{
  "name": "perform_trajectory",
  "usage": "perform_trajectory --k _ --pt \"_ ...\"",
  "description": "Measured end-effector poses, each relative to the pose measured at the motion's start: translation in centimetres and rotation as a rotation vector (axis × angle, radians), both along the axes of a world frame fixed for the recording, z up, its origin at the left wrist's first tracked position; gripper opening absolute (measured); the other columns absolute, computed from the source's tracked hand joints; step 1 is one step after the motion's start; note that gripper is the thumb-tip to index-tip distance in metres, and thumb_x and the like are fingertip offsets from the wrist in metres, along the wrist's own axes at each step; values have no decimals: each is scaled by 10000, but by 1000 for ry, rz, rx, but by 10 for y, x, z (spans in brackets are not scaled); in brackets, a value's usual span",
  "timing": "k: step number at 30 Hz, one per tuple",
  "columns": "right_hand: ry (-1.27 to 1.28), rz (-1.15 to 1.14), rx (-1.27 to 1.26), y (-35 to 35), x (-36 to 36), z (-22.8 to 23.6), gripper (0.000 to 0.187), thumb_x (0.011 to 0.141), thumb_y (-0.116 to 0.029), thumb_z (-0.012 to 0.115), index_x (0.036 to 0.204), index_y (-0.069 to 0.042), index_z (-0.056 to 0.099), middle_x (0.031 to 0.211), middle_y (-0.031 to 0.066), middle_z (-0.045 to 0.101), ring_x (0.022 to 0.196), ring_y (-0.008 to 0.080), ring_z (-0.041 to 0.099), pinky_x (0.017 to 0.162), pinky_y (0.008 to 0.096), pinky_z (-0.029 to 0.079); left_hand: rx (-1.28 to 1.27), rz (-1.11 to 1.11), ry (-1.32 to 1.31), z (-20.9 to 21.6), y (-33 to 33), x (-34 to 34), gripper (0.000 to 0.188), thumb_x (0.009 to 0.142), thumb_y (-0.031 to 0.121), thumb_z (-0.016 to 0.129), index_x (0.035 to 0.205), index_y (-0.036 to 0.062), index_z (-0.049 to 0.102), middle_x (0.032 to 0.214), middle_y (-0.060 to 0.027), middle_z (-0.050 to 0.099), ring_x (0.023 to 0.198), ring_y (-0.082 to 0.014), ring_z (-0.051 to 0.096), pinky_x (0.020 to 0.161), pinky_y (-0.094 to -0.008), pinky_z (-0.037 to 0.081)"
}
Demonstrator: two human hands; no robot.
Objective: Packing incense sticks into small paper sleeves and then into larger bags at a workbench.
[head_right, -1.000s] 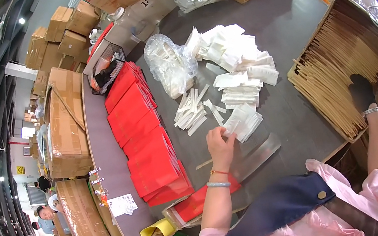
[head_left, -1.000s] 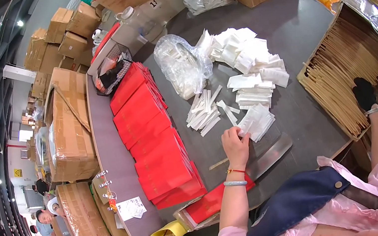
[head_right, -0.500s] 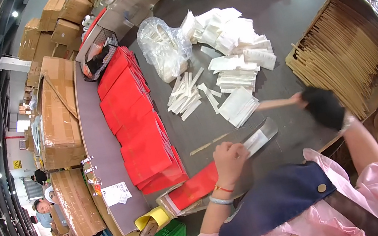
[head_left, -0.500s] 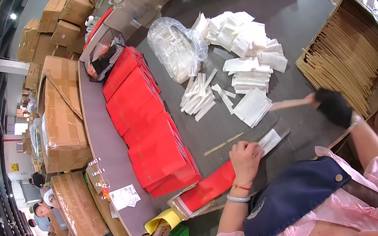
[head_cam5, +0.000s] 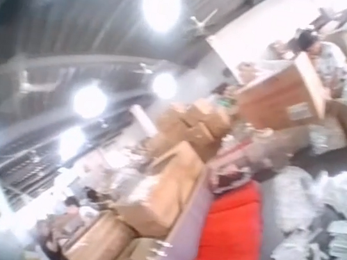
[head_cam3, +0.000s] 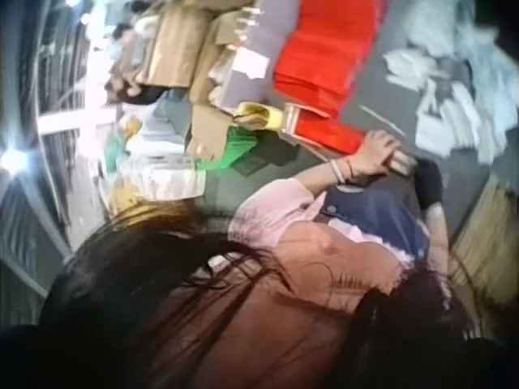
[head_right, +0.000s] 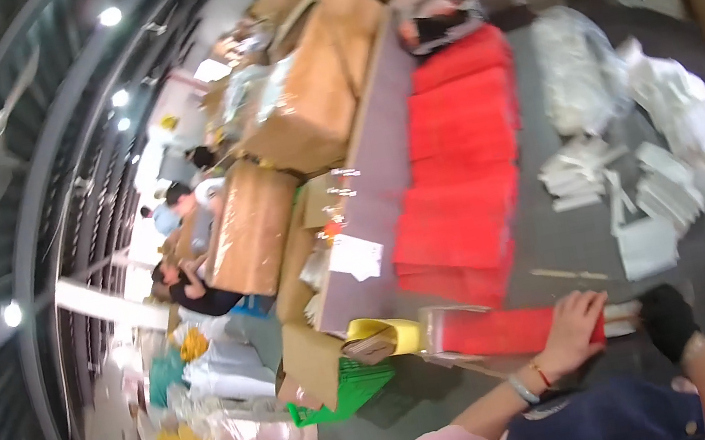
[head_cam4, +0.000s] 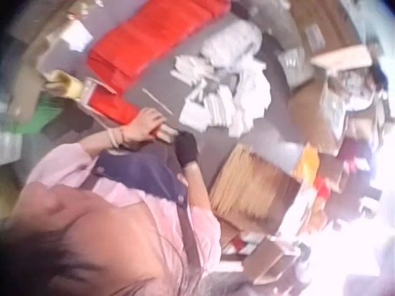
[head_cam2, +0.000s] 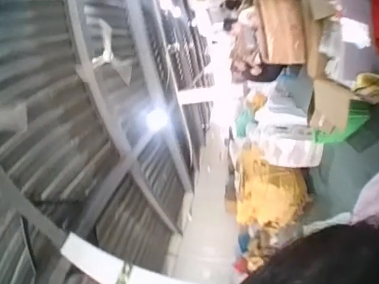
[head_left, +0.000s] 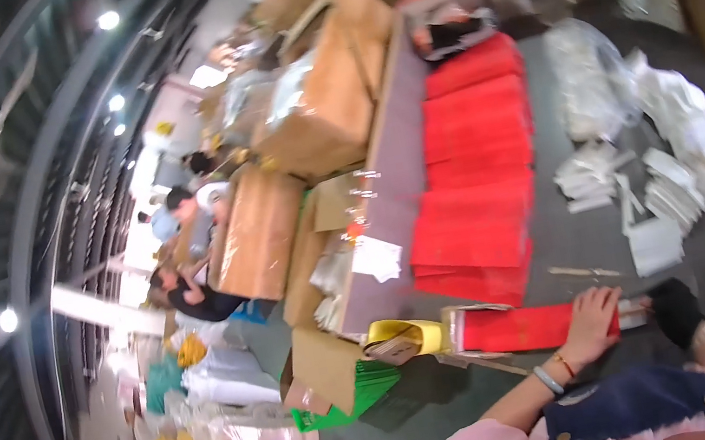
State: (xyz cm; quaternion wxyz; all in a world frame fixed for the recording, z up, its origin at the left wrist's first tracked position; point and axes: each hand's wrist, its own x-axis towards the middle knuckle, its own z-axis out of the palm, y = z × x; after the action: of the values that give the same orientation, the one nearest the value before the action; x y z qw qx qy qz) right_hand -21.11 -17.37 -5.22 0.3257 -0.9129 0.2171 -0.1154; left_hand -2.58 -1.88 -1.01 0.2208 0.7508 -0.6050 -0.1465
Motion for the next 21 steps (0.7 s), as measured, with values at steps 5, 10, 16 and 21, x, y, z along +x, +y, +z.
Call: perform_trajectory --k 5,10,16,21 --pt "56 -227 -161 -10 -28 -62 166 606 -155 735 694 -77 618 727 141 596 708 352 582 645 442 461 -2 -14 40 -12 2 0 871 607 211 830 1354 17 428 1293 -143 464 1189 -341 431 1019 -453 355" --pt "-345 -127 227 35 51 -15 294 584 -155 770 805 -66 598 781 152 572 755 365 581 669 434 482 -18 -66 33 -10 -6 10 794 647 200 795 1350 51 457 1247 -140 477 1151 -329 446 972 -446 382" --pt "160 45 -409 12 26 36 517 457 -399 818 864 -140 632 867 92 565 890 300 526 843 461 366 189 -312 -98 22 -26 5 404 699 106 677 1097 131 614 1175 -173 489 1110 -347 467 869 -436 427" --pt "135 32 -427 0 -1 46 500 464 -338 811 854 -106 601 869 105 551 899 322 531 808 452 393 106 -353 -147 90 -28 45 174 670 44 646 835 95 618 1038 -165 513 964 -350 506 772 -435 450"
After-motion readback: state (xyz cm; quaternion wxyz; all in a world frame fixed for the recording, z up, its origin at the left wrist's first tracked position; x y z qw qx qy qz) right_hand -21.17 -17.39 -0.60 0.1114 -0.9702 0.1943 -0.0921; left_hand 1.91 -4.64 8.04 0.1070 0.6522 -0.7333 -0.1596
